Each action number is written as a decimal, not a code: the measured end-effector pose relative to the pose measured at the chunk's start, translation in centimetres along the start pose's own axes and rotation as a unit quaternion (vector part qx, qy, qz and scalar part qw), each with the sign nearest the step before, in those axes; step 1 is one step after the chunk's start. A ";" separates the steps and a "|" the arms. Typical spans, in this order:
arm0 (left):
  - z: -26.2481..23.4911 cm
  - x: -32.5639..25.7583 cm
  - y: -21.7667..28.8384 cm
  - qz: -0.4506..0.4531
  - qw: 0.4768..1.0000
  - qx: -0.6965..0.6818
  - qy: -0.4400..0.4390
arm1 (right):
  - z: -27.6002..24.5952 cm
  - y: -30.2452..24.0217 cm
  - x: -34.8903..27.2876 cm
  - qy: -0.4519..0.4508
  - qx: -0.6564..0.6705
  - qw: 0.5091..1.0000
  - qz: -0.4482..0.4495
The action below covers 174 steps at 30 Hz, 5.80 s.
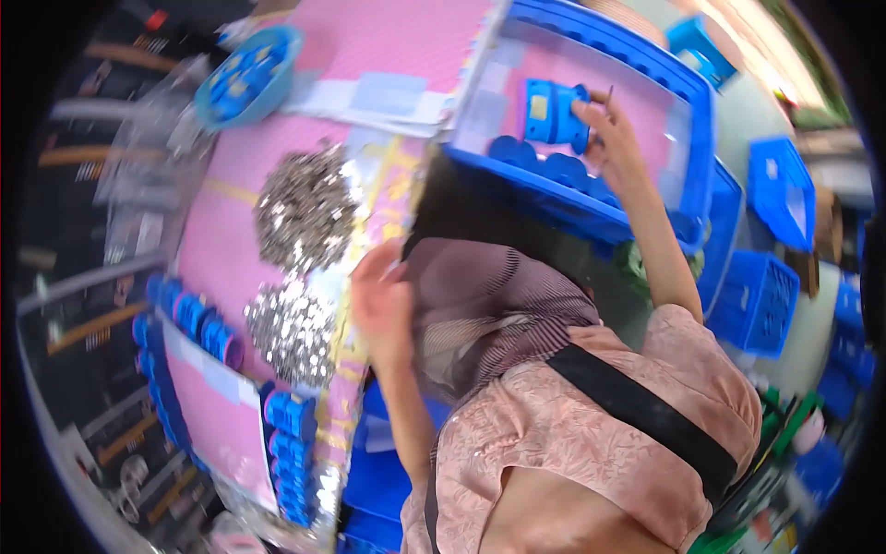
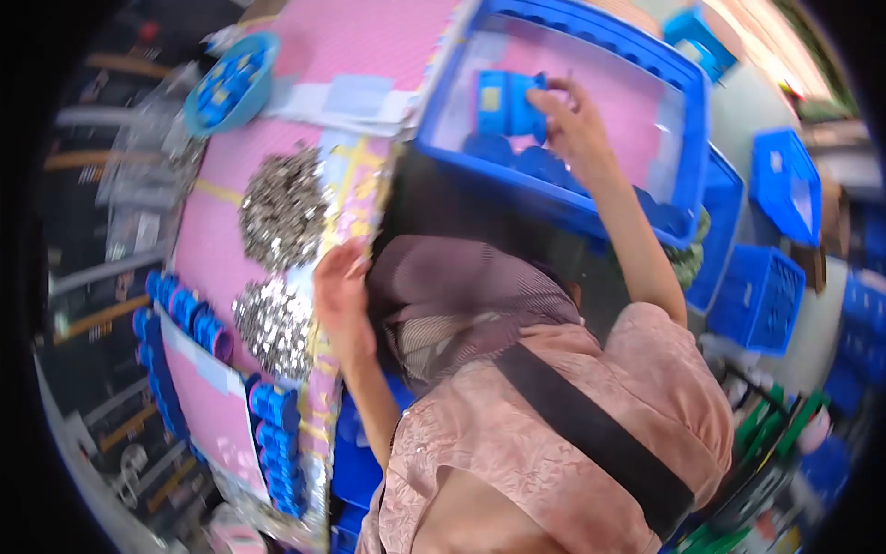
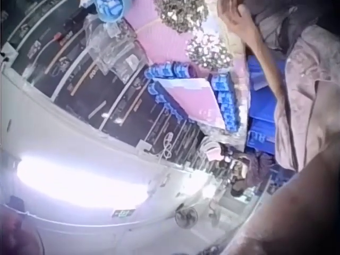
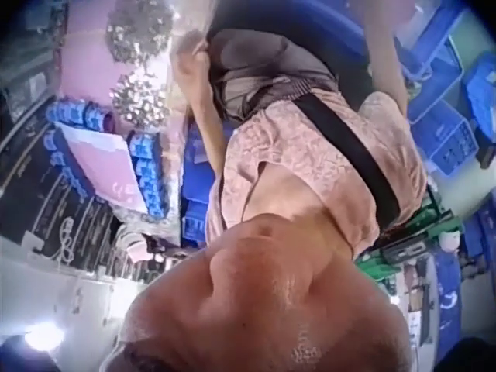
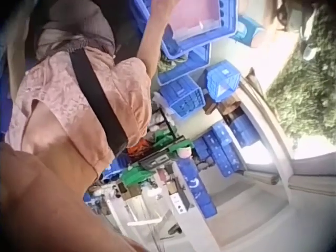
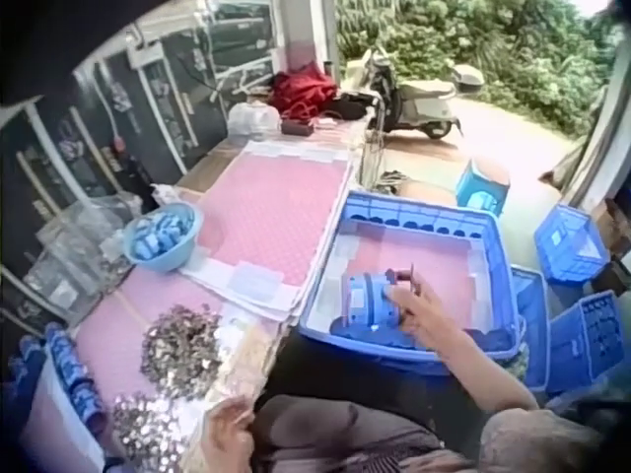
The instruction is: Assembling or sorting small metallic components into blue plastic trays at a factory workstation.
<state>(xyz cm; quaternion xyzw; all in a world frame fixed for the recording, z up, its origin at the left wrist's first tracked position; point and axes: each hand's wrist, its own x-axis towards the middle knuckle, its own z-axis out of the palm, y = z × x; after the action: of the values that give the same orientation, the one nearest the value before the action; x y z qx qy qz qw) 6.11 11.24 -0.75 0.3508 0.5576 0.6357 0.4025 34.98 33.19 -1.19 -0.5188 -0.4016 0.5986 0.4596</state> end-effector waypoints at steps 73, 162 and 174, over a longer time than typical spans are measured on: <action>-9.9 -1.1 2.8 -0.059 0.906 -0.265 0.325 | 29.1 3.5 -9.2 -0.670 -0.179 0.707 -0.136; -12.2 -6.8 1.1 -0.030 0.917 -0.337 0.211 | 33.3 9.8 -9.5 -0.398 -0.408 0.672 -0.473; -10.8 -6.0 2.6 -0.030 0.921 -0.185 0.342 | 31.4 5.1 -13.1 -0.622 -0.105 0.775 -0.042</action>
<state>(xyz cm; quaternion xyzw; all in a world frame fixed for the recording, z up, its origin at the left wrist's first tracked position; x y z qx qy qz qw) -1.26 1.05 0.42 0.0145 0.5441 0.7963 0.2639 3.68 19.10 1.57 -0.0612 -0.6815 0.7251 0.0777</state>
